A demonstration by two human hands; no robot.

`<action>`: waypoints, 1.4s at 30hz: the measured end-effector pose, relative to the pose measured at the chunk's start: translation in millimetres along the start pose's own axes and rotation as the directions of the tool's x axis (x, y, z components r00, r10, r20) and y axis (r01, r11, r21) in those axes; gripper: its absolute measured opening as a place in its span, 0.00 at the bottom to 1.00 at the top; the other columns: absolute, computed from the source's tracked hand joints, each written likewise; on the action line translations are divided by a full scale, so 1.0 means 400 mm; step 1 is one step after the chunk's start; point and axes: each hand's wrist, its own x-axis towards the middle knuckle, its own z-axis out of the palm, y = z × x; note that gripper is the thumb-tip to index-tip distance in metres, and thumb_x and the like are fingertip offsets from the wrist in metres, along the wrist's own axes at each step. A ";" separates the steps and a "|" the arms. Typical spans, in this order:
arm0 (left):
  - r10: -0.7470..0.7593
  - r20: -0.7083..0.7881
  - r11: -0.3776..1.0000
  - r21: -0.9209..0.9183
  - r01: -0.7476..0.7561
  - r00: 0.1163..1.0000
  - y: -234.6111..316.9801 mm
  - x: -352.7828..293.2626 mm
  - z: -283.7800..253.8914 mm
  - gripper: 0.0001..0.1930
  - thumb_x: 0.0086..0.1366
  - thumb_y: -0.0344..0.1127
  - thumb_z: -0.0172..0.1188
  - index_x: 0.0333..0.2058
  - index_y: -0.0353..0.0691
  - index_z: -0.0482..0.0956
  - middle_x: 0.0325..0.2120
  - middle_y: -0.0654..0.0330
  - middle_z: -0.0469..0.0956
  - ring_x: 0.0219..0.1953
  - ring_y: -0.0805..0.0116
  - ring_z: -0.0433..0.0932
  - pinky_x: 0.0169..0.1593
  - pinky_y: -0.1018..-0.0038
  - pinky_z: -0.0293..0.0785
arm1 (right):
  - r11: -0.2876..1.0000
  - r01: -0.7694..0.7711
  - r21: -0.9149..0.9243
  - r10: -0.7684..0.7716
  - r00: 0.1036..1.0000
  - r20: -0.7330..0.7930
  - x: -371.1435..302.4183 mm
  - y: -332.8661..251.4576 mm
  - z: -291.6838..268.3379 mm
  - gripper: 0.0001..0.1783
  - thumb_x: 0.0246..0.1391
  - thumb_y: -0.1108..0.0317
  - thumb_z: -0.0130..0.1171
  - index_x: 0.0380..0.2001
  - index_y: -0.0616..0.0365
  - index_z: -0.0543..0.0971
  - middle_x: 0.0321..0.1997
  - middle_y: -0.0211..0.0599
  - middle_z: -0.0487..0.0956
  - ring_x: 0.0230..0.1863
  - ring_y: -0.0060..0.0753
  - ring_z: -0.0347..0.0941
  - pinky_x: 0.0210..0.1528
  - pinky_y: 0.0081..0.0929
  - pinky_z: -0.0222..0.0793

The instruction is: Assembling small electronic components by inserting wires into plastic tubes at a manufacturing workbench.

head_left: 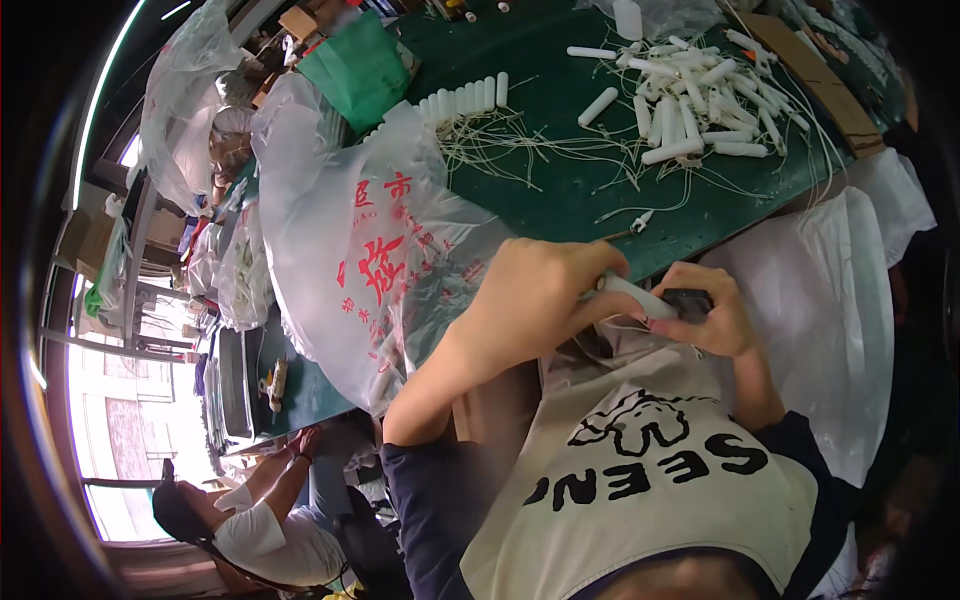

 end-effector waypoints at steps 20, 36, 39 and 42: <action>-0.285 0.042 0.876 -0.395 0.278 0.958 -0.069 0.039 0.021 0.21 0.63 0.26 0.43 0.55 0.35 0.54 0.27 0.51 0.76 0.25 0.66 0.74 0.34 0.73 0.69 | 0.993 -0.102 -0.053 0.093 0.984 -0.155 -0.003 0.004 0.017 0.13 0.36 0.74 0.68 0.29 0.65 0.77 0.23 0.32 0.74 0.23 0.20 0.67 0.27 0.18 0.62; -0.235 0.240 0.659 -0.673 0.336 0.942 -0.069 0.064 0.007 0.25 0.60 0.24 0.50 0.56 0.40 0.55 0.46 0.54 0.72 0.41 0.75 0.71 0.39 0.79 0.69 | 0.994 -0.095 -0.059 0.084 0.982 -0.172 -0.010 0.008 0.015 0.14 0.33 0.74 0.69 0.28 0.63 0.78 0.22 0.32 0.74 0.22 0.22 0.68 0.26 0.19 0.62; -0.168 0.295 0.721 -0.614 0.322 0.941 -0.068 0.072 0.004 0.25 0.60 0.23 0.50 0.56 0.40 0.55 0.46 0.54 0.72 0.39 0.75 0.72 0.38 0.79 0.70 | 0.992 -0.097 -0.078 0.081 0.980 -0.179 -0.012 0.009 0.012 0.15 0.32 0.74 0.69 0.28 0.63 0.78 0.22 0.33 0.74 0.22 0.23 0.68 0.26 0.19 0.62; -0.099 0.315 0.807 -0.530 0.262 0.944 -0.075 0.072 0.005 0.27 0.60 0.23 0.49 0.58 0.41 0.54 0.51 0.54 0.69 0.37 0.78 0.72 0.34 0.82 0.68 | 0.990 -0.106 -0.094 0.087 0.978 -0.191 -0.010 0.010 0.015 0.16 0.31 0.74 0.70 0.28 0.63 0.78 0.22 0.33 0.74 0.22 0.23 0.67 0.26 0.19 0.62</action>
